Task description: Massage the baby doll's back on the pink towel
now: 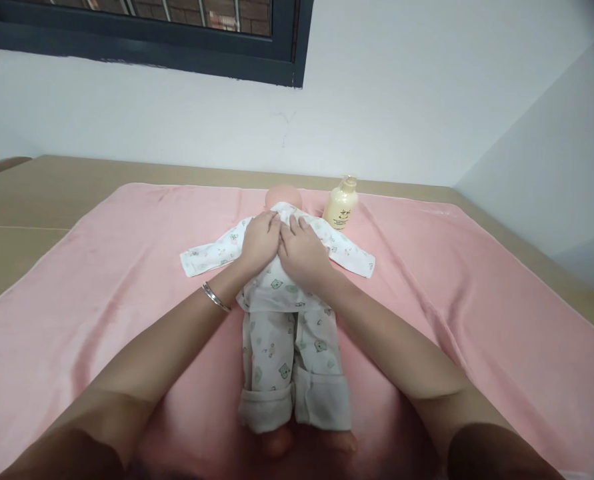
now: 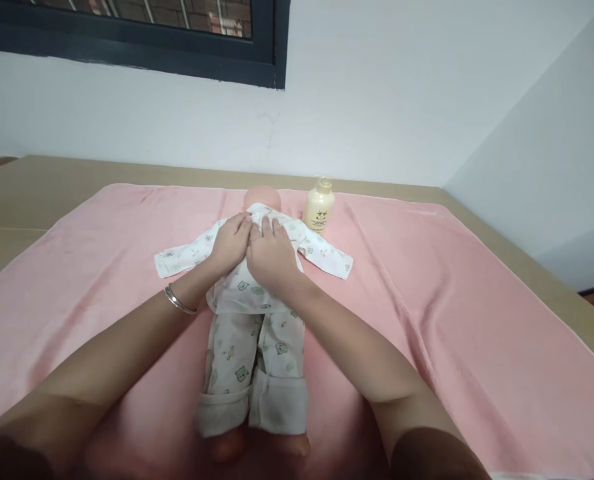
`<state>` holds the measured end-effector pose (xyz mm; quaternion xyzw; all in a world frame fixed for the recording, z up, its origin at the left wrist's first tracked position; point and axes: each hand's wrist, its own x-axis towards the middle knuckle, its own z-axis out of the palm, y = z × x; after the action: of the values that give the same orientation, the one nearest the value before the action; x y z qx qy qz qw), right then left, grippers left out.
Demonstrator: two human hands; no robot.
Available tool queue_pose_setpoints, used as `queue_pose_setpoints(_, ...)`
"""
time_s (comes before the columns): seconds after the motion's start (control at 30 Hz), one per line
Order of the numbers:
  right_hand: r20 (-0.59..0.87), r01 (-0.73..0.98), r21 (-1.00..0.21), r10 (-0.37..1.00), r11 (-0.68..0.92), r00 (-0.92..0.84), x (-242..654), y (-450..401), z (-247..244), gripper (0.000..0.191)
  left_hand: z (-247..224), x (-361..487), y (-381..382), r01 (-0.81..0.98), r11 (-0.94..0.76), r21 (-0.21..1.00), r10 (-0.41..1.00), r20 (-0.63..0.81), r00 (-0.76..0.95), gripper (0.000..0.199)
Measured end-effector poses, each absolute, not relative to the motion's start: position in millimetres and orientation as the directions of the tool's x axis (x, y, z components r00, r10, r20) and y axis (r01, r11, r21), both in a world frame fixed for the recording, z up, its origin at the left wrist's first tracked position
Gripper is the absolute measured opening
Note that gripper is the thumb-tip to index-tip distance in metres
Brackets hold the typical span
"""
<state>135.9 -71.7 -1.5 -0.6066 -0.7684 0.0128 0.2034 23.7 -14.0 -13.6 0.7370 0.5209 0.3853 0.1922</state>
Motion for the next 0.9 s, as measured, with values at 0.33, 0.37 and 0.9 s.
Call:
queue_pose_setpoints(0.33, 0.203, 0.912, -0.392, 0.978, 0.124, -0.045, 170.1, -36.9, 1.3, 0.053, -14.4, 27.8, -24.6, 0.770, -0.402, 0.495, 0.898, 0.380, 0.224, 0.051)
queue_pose_setpoints(0.37, 0.203, 0.926, -0.355, 0.977, 0.128, -0.057, 167.3, -42.4, 4.6, 0.051, -13.4, 26.2, -21.6, 0.767, -0.385, 0.512, 0.909, 0.354, 0.220, 0.051)
queue_pose_setpoints(0.9, 0.246, 0.947, -0.264, 0.962, 0.185, -0.119, 163.9, -43.3, -0.8, 0.057, 4.6, 24.8, -27.9, 0.847, -0.390, 0.362, 0.916, 0.247, 0.316, 0.048)
